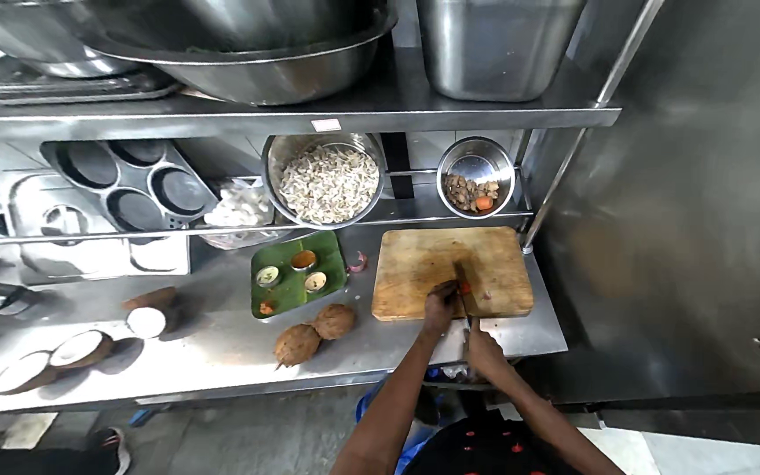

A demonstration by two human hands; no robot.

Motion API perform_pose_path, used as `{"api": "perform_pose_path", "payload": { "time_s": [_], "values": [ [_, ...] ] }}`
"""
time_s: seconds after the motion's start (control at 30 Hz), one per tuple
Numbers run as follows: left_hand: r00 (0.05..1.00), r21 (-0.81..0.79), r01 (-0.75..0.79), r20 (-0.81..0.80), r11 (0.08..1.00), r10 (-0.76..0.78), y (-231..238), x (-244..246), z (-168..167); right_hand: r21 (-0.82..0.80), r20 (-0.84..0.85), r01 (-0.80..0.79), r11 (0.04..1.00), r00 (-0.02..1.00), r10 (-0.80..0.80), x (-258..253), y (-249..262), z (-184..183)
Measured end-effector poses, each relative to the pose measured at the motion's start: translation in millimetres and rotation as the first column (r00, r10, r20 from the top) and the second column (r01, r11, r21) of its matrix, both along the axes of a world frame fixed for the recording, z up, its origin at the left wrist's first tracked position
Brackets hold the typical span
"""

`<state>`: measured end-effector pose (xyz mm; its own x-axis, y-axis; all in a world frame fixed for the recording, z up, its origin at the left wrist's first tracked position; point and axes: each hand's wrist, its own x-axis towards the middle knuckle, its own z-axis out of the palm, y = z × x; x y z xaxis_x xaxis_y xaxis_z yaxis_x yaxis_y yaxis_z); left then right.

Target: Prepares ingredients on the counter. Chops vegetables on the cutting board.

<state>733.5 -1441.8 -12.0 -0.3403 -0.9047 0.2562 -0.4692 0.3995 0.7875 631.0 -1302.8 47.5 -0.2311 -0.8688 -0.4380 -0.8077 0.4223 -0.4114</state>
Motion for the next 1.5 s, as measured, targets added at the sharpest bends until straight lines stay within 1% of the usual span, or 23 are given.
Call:
{"api": "perform_pose_path", "payload": {
  "time_s": [0.13,0.23,0.43,0.53,0.77,0.87,1.0,1.1,1.17,1.27,1.37,1.43,1.5],
  "values": [
    [1.000,-0.017,0.010,-0.001,1.000,-0.010,-2,0,-5,0.039,0.065,-0.013,0.999,0.998,0.011,-5,-8,37],
    [1.000,-0.017,0.014,0.000,1.000,-0.014,-4,0,-8,0.056,0.081,-0.019,0.998,0.997,0.014,-6,-10,46],
    [1.000,-0.006,0.004,0.027,1.000,-0.004,-3,0,-11,0.092,0.067,-0.038,0.995,0.997,0.032,-1,-3,41],
    [1.000,-0.026,-0.007,0.014,1.000,0.007,-3,0,-11,0.086,0.058,-0.034,0.996,0.998,0.029,0,1,35],
    [1.000,-0.009,-0.009,-0.006,1.000,0.009,0,3,-10,0.058,0.029,-0.018,0.998,0.999,0.017,6,7,16],
    [1.000,0.009,-0.013,-0.002,1.000,0.013,3,1,-7,0.055,-0.009,-0.014,0.998,1.000,0.014,5,10,9],
    [1.000,0.005,-0.013,-0.024,1.000,0.013,6,4,-3,0.015,-0.033,-0.046,0.999,0.998,0.047,5,10,1],
    [1.000,0.039,0.014,-0.026,0.999,-0.013,10,5,7,-0.012,-0.095,-0.052,0.999,0.994,0.050,2,3,-17],
    [0.997,0.070,0.036,-0.067,0.997,-0.031,13,7,15,-0.040,-0.115,-0.064,0.997,0.992,0.059,1,1,-26],
    [0.993,0.048,0.070,-0.095,0.996,-0.065,12,11,20,-0.084,-0.095,-0.086,0.993,0.992,0.078,-4,-1,-33],
    [0.990,0.055,0.082,-0.116,0.995,-0.075,13,11,21,-0.068,-0.076,-0.095,0.993,0.993,0.090,-11,-6,-29],
    [0.994,0.058,0.063,-0.095,0.996,-0.057,12,11,20,-0.073,-0.056,-0.102,0.992,0.994,0.098,-12,-10,-17],
    [0.997,0.091,0.047,-0.071,0.995,-0.041,14,14,23,-0.079,-0.004,-0.108,0.991,0.994,0.108,-11,-11,3]
  ]
}}
